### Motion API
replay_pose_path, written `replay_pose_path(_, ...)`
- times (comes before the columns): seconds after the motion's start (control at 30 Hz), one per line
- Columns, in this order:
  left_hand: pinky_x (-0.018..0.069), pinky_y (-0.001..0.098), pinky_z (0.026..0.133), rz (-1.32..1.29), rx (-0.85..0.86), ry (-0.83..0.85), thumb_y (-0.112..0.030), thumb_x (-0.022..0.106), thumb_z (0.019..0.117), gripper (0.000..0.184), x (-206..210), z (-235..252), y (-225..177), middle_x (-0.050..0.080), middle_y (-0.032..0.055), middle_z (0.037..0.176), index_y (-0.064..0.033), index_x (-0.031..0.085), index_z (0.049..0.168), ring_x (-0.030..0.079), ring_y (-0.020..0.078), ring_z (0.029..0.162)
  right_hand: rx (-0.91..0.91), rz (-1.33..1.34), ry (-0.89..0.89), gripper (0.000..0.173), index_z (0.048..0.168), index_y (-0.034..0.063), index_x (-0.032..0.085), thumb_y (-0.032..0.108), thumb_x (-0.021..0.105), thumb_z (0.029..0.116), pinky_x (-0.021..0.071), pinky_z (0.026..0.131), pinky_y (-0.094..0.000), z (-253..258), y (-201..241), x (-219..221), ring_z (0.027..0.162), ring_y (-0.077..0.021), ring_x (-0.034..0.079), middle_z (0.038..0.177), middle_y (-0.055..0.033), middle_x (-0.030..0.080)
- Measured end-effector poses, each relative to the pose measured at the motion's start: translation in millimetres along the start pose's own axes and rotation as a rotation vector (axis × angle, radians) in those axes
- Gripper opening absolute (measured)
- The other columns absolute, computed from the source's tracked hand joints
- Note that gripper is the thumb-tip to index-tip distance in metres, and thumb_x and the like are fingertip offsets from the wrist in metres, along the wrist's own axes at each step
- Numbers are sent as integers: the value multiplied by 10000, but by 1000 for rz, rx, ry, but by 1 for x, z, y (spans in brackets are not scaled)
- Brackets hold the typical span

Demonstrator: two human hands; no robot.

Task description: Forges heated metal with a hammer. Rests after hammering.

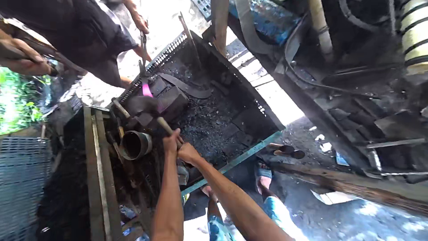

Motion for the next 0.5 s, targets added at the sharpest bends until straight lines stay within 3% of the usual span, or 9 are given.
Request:
replay_pose_path(0.03,574,384,566,-37,-56,11,-198,678,948,196,2,-4,14,638,57,644,-29,678,1048,618,176,537,68,-73,14,402,1065,189,703,454,740,764,569,716,-603,-5,-11,-2,862,-301,712,922,-95,726)
replay_pose_path(0.07,576,379,587,-101,-3,43,-183,658,946,218,3,-10,-6,620,60,655,-24,653,1094,608,176,546,15,-151,23,456,1106,193,689,494,730,765,573,730,-605,-13,6,-12,895,-301,721,952,-87,736)
replay_pose_path(0.17,583,375,631,-277,325,185,-228,755,910,336,-17,-67,-153,652,70,746,-42,653,1171,623,179,613,-383,-178,16,482,1061,168,695,476,795,705,579,714,-586,-72,118,-25,863,-266,727,909,-57,745)
replay_pose_path(0.27,597,365,707,-164,659,426,-376,785,884,459,-22,-113,-297,703,34,816,-100,673,1234,665,174,701,-779,-96,-89,447,955,88,713,389,846,652,562,730,-528,-132,241,-48,837,-254,714,866,-70,734)
replay_pose_path(0.37,602,362,679,4,873,463,-434,774,885,425,-20,-116,-390,701,-4,795,-141,687,1182,670,162,684,-1119,-68,-254,398,880,96,704,332,873,607,546,655,-454,-150,331,-74,746,-209,680,791,-32,695)
replay_pose_path(0.43,582,342,659,-1,914,473,-449,786,866,430,-9,-85,-396,681,-32,771,-154,678,1160,644,137,657,-1153,-78,-317,441,930,98,721,299,884,573,545,657,-450,-122,343,-85,760,-201,683,818,-29,708)
replay_pose_path(0.47,579,320,655,-32,880,453,-458,797,859,437,-2,-62,-368,673,-42,773,-158,668,1149,636,117,653,-1071,-83,-311,476,982,95,735,285,886,573,554,668,-461,-96,321,-84,784,-207,693,851,-37,725)
replay_pose_path(0.5,574,293,648,-57,795,402,-445,799,867,429,2,-39,-316,675,-43,795,-158,657,1153,631,96,660,-909,-85,-261,527,1076,100,739,268,897,602,577,708,-490,-66,274,-75,833,-220,706,910,-49,744)
Point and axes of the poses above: each hand's wrist, its own z-axis towards the middle knuckle, its own x-axis out of the palm, y = z × x, the point moved 7 cm from there along z, towards the middle knuckle
